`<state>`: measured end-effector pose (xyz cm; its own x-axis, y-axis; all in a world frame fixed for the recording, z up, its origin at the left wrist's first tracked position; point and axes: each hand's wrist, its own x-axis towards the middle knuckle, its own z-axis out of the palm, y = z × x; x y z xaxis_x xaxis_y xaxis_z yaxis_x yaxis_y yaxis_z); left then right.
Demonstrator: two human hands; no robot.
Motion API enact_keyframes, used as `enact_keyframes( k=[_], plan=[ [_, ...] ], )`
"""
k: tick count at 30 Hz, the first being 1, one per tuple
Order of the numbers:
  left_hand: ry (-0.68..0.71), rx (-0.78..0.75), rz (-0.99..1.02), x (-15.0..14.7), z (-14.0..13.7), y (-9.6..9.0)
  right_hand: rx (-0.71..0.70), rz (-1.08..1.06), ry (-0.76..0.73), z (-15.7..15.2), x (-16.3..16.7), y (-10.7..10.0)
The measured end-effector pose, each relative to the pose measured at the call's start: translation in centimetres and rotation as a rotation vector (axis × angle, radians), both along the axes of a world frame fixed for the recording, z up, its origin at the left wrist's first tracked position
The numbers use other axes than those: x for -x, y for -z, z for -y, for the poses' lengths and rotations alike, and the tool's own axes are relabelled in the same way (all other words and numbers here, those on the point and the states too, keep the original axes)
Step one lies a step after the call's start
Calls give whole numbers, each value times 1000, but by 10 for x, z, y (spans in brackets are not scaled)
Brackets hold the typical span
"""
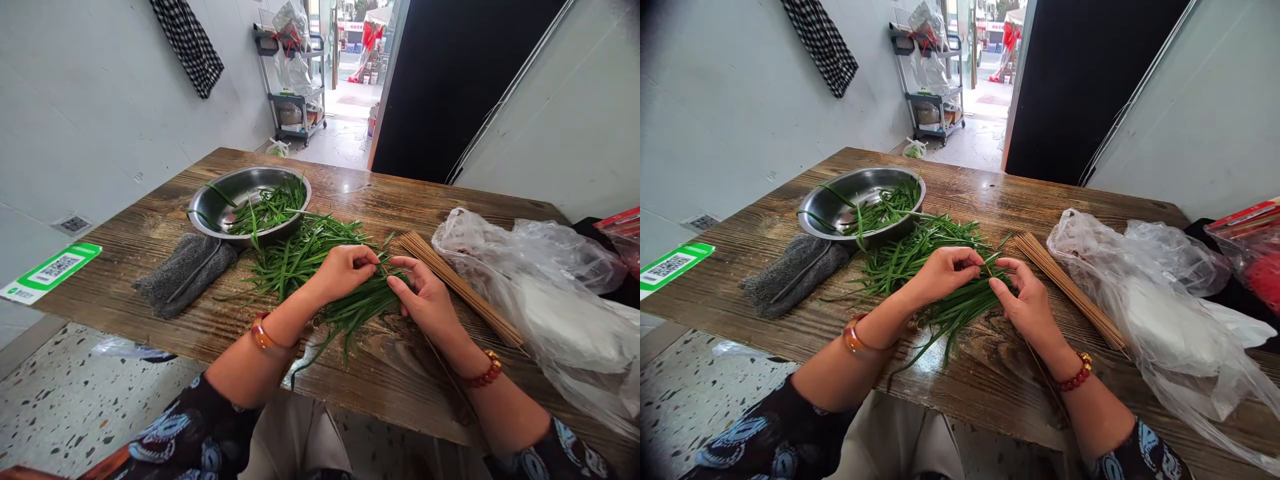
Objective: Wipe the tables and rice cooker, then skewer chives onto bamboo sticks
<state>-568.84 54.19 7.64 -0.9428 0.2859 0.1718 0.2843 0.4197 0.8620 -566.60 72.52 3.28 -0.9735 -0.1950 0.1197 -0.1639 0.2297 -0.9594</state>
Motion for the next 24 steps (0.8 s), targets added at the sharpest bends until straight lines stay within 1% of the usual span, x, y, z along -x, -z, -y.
enact_keyframes(
  k=[5, 10, 16, 17, 18, 22, 24],
  plan=[
    [13, 46, -58, 1, 0, 3, 10, 26, -23, 0, -1, -2],
    [38, 127, -128, 1, 1, 4, 12, 8, -19, 0, -3, -4],
    [239, 186, -141, -2, 4, -2, -33, -27, -18, -1, -1, 0],
    [231, 185, -143, -1, 5, -4, -35, -20, -21, -2, 0, 1],
    [189, 175, -147, 0, 7, -5, -38, -16, -23, -2, 0, 2],
    [-98, 94, -132, 9, 17, -6, -76, -23, -28, -3, 0, 5],
    [-169, 91, -122, 13, 21, -3, -99, -28, -39, -2, 0, 4]
  ],
)
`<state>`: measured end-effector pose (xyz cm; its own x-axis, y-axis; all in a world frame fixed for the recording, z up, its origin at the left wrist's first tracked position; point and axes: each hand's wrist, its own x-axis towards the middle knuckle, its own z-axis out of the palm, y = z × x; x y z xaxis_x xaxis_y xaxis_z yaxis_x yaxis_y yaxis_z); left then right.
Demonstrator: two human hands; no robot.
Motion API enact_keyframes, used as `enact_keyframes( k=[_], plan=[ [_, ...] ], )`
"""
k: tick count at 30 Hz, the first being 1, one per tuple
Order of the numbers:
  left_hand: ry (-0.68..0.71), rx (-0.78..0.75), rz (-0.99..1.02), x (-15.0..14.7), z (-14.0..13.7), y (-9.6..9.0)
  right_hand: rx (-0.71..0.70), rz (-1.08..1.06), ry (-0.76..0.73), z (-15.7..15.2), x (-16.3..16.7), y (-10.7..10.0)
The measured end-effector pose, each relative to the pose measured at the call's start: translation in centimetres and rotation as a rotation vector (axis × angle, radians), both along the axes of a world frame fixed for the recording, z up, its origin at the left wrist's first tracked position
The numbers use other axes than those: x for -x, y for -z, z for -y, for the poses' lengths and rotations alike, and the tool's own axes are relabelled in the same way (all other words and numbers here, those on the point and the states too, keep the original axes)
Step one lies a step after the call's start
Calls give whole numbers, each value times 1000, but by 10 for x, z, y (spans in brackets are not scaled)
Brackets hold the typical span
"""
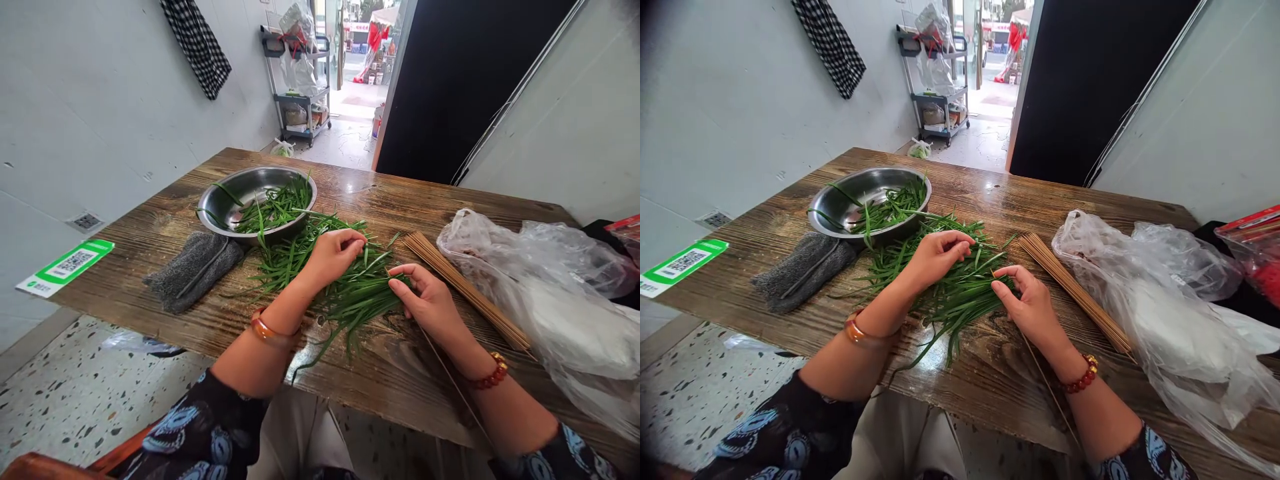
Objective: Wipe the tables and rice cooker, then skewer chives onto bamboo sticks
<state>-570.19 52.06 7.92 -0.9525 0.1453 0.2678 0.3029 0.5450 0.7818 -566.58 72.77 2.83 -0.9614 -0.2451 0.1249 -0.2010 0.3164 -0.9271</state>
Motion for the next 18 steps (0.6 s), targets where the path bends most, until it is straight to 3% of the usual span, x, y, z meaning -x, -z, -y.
enact_keyframes(
  k=[3, 13, 18],
  plan=[
    [-14, 99, -61, 4, 2, 7, -15, -11, -6, 1, -1, -2],
    [71, 677, -141, -5, -9, 16, -3, -11, -15, 4, -2, -7],
    [59, 694, -131, -3, -10, 20, -1, -20, -10, 4, -2, -7]
  ],
)
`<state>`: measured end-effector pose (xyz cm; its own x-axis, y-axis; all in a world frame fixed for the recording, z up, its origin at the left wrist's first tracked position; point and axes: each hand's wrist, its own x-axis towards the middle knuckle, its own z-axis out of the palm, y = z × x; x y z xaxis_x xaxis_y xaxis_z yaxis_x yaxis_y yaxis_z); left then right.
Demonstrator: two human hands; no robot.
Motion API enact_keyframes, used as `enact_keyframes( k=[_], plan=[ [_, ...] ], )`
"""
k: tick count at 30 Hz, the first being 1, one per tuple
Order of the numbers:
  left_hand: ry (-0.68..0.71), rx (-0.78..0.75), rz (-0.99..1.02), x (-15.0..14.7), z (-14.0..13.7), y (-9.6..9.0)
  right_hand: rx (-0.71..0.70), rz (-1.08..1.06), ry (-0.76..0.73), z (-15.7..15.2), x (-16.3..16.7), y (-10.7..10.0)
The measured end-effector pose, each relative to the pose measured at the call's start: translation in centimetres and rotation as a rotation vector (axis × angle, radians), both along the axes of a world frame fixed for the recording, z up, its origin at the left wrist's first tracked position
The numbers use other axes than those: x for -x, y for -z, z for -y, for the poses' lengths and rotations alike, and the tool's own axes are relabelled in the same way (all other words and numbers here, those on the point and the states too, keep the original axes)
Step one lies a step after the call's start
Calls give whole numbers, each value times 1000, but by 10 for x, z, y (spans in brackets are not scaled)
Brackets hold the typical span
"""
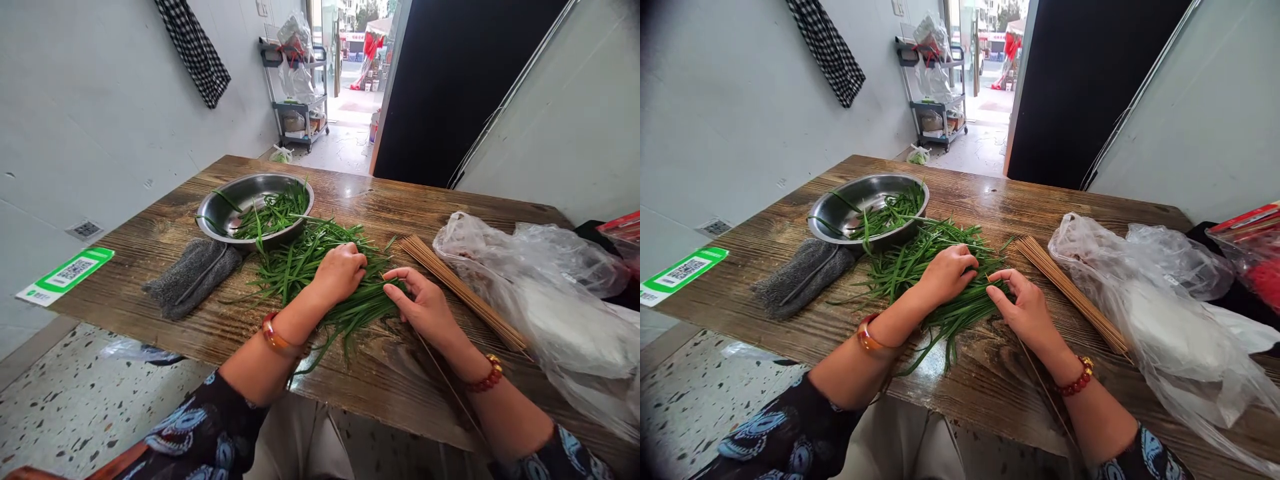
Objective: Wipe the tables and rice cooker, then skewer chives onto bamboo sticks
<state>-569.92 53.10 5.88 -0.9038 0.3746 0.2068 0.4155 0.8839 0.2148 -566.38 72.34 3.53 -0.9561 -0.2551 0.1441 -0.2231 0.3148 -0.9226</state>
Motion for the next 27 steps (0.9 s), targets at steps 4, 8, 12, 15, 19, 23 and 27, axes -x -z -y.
enact_keyframes(
  k=[4, 8, 12, 15, 19, 23, 27],
  plan=[
    [-40, -275, -66, 4, 3, 0, -4, -10, 3, 0, 1, 1],
    [-29, -560, -55, 6, 7, -7, -8, 7, 9, 0, 2, 1],
    [-10, -774, 149, 4, 7, -11, 2, 47, -7, 0, 2, 0],
    [-5, -826, 228, 1, 4, -12, 7, 57, -9, 0, 1, 0],
    [-11, -729, 155, -2, 2, -17, 22, 52, 6, -1, 2, 1],
    [35, -702, 164, -4, 2, -21, 20, 50, 23, -2, 3, 3],
    [79, -672, 172, -4, 3, -20, 60, 43, 26, -2, 3, 4]
  ],
)
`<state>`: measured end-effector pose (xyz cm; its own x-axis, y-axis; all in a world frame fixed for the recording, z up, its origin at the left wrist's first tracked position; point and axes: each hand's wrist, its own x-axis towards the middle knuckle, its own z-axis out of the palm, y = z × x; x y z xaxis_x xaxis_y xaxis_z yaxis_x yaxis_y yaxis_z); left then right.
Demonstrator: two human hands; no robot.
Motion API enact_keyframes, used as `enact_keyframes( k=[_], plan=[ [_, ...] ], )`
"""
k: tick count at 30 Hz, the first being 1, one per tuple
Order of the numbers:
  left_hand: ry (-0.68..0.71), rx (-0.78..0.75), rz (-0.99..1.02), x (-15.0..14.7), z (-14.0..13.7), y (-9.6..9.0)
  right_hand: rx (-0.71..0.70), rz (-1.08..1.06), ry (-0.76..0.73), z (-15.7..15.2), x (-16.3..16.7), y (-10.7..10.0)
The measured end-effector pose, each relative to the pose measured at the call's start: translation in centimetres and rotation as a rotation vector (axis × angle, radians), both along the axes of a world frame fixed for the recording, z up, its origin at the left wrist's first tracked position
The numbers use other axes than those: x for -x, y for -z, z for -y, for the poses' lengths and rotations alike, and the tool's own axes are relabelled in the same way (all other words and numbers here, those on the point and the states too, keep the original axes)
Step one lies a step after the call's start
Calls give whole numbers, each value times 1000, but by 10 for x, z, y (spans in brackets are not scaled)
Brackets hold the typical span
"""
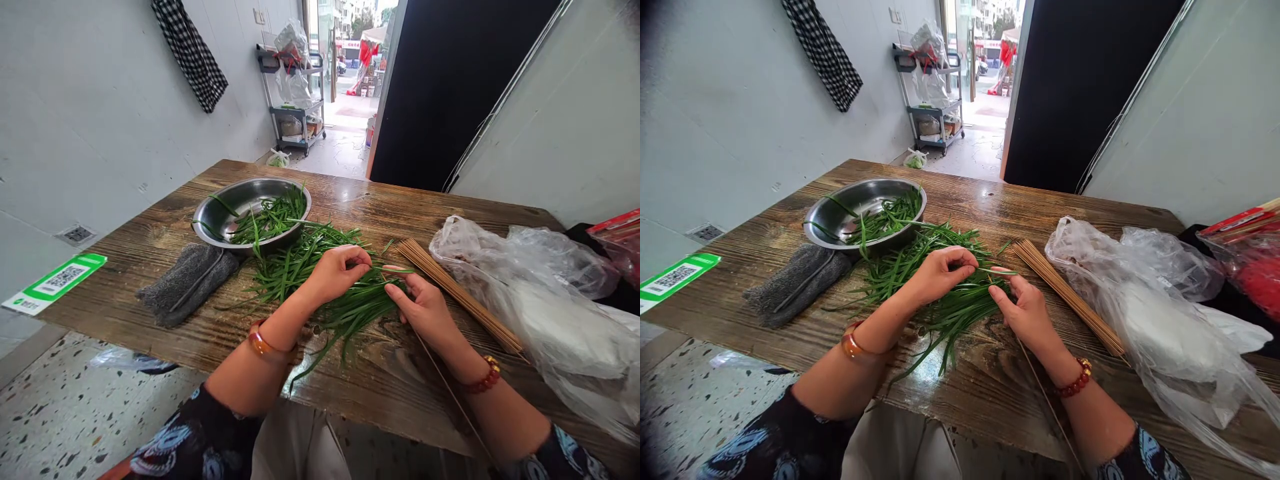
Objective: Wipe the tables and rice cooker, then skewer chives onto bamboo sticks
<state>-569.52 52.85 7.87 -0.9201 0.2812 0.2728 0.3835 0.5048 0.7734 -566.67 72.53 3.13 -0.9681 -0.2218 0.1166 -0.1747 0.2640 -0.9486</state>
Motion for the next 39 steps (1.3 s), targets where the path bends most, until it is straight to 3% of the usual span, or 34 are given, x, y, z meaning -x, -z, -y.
enact_keyframes(
  k=[9, 15, 23, 33, 39],
  plan=[
    [115, 155, -23, -1, -2, 2, 21, -16, -2, 0, 1, -1],
    [101, 192, -43, -1, -6, 7, 12, -16, 1, 1, 0, -5],
    [172, 74, 10, -8, -13, 7, 0, 8, -6, 0, 0, -1],
    [-68, -46, -6, -1, -7, 6, -41, -19, -1, -1, 1, 2],
    [-33, 9, -29, -1, -8, 9, -4, -36, 46, -2, 0, 2]
  ],
)
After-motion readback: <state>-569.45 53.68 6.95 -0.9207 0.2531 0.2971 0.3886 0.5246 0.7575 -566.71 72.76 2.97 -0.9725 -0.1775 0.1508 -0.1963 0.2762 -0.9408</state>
